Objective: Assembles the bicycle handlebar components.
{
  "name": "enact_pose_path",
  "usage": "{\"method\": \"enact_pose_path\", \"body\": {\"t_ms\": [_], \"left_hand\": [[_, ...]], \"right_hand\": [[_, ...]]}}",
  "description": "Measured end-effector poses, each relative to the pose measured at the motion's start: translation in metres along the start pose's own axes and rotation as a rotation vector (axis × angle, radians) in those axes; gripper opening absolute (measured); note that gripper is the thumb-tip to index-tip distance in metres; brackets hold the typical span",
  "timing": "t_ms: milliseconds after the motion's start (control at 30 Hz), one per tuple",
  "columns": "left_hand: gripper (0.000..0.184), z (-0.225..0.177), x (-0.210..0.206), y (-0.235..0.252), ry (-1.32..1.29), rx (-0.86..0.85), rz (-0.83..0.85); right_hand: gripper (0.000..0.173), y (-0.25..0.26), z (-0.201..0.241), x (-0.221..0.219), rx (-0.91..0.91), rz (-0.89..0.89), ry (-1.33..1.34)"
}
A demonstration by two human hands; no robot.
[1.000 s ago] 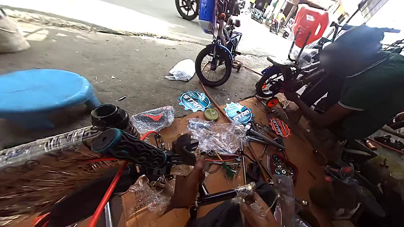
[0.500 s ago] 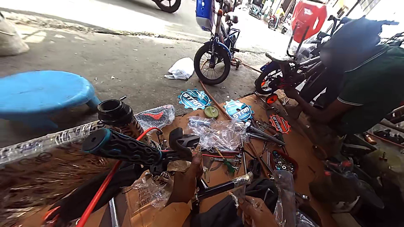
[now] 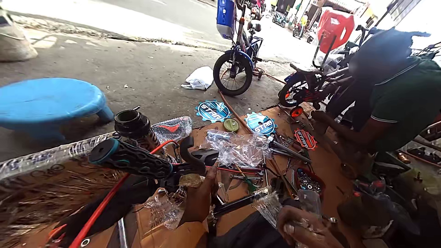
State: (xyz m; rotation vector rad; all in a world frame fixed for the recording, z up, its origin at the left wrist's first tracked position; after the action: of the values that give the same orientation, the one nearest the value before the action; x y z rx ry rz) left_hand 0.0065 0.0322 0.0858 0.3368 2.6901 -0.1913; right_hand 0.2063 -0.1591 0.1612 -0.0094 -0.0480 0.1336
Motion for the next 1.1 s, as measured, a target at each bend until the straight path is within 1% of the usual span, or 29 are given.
{"method": "enact_pose_path", "body": {"t_ms": [33, 67, 100, 133, 167, 200, 267, 300, 333, 400, 433, 500, 567, 600, 667, 700, 733, 767, 800, 833, 867, 900, 933, 967, 1000, 1033, 1100], "left_hand": [[0.031, -0.001, 0.0, 0.0, -0.003, -0.005, -0.012], [0.031, -0.006, -0.005, -0.002, 0.001, 0.004, -0.007], [0.03, -0.009, -0.008, -0.002, -0.005, 0.026, 0.015], [0.027, -0.009, -0.01, -0.002, -0.015, 0.057, 0.065], [0.026, -0.007, -0.011, -0.002, -0.028, 0.093, 0.134], [0.025, -0.003, -0.011, -0.003, -0.047, 0.122, 0.208], [0.025, 0.009, -0.009, -0.004, -0.091, 0.159, 0.351], [0.026, 0.009, -0.012, -0.007, -0.088, 0.182, 0.4], [0.025, 0.006, -0.016, -0.01, -0.075, 0.2, 0.414], [0.024, -0.001, -0.022, -0.013, -0.051, 0.197, 0.371], [0.026, -0.001, -0.021, -0.012, -0.037, 0.177, 0.337], [0.032, 0.008, -0.008, -0.004, -0.023, 0.115, 0.303], [0.032, 0.011, -0.001, 0.003, -0.007, 0.061, 0.234], [0.031, 0.011, 0.002, 0.004, -0.003, 0.045, 0.198], [0.03, 0.01, 0.001, 0.005, -0.001, 0.039, 0.133], [0.03, 0.008, -0.002, 0.004, 0.002, 0.039, 0.115], [0.03, 0.007, -0.004, 0.004, 0.002, 0.039, 0.107], [0.03, 0.007, -0.005, 0.005, -0.001, 0.037, 0.104], [0.03, 0.008, -0.005, 0.006, -0.007, 0.037, 0.11], [0.028, 0.007, -0.005, 0.006, -0.008, 0.046, 0.129], [0.027, 0.005, -0.006, 0.006, -0.008, 0.069, 0.136], [0.027, 0.002, -0.009, 0.005, -0.007, 0.105, 0.14], [0.026, -0.002, -0.013, 0.002, -0.004, 0.144, 0.162], [0.026, -0.002, -0.015, -0.001, -0.012, 0.173, 0.199], [0.025, 0.004, -0.013, -0.002, -0.021, 0.187, 0.256], [0.023, 0.009, -0.012, -0.003, -0.019, 0.192, 0.316], [0.024, 0.014, -0.014, -0.004, 0.008, 0.182, 0.392]], "right_hand": [[0.019, -0.005, -0.021, -0.003, -0.061, -0.089, 0.104], [0.02, -0.009, -0.044, -0.005, -0.119, -0.21, 0.215], [0.03, -0.011, -0.065, -0.007, -0.173, -0.306, 0.282], [0.043, -0.011, -0.08, -0.008, -0.23, -0.364, 0.297], [0.054, -0.009, -0.089, -0.008, -0.276, -0.385, 0.277], [0.054, -0.005, -0.094, -0.006, -0.304, -0.399, 0.241], [0.025, 0.012, -0.096, 0.006, -0.308, -0.519, 0.156], [0.021, 0.02, -0.09, 0.015, -0.283, -0.581, 0.151], [0.021, 0.026, -0.08, 0.025, -0.219, -0.64, 0.184], [0.022, 0.029, -0.052, 0.038, -0.069, -0.735, 0.255], [0.023, 0.028, -0.037, 0.039, 0.021, -0.737, 0.289], [0.019, 0.024, -0.004, 0.039, 0.19, -0.678, 0.402], [0.017, 0.014, 0.027, 0.034, 0.253, -0.512, 0.533], [0.019, 0.009, 0.037, 0.028, 0.24, -0.395, 0.565], [0.025, -0.002, 0.039, 0.015, 0.116, -0.159, 0.525], [0.028, -0.007, 0.031, 0.011, 0.027, -0.081, 0.466], [0.03, -0.012, 0.018, 0.007, -0.066, -0.07, 0.412], [0.03, -0.017, 0.003, 0.005, -0.159, -0.134, 0.365], [0.032, -0.022, -0.012, 0.003, -0.245, -0.248, 0.307], [0.039, -0.024, -0.027, 0.001, -0.317, -0.357, 0.23], [0.05, -0.023, -0.04, -0.001, -0.369, -0.429, 0.15], [0.057, -0.021, -0.052, -0.002, -0.393, -0.456, 0.069], [0.051, -0.018, -0.063, -0.001, -0.406, -0.452, -0.027], [0.034, -0.014, -0.074, 0.002, -0.404, -0.467, -0.129], [0.023, -0.008, -0.083, 0.008, -0.378, -0.482, -0.193], [0.018, -0.001, -0.085, 0.015, -0.334, -0.495, -0.213], [0.017, 0.015, -0.069, 0.028, -0.248, -0.542, -0.214]]}}
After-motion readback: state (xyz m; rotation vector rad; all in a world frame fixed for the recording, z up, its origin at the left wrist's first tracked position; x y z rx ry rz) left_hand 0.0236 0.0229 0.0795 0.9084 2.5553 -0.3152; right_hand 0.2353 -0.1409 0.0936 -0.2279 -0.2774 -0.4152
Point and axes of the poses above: each hand's wrist, its own y-axis towards the middle knuckle, its own x-axis out of the back of the hand, z = x × y, the point moved 4 cm from there along y, towards the middle knuckle
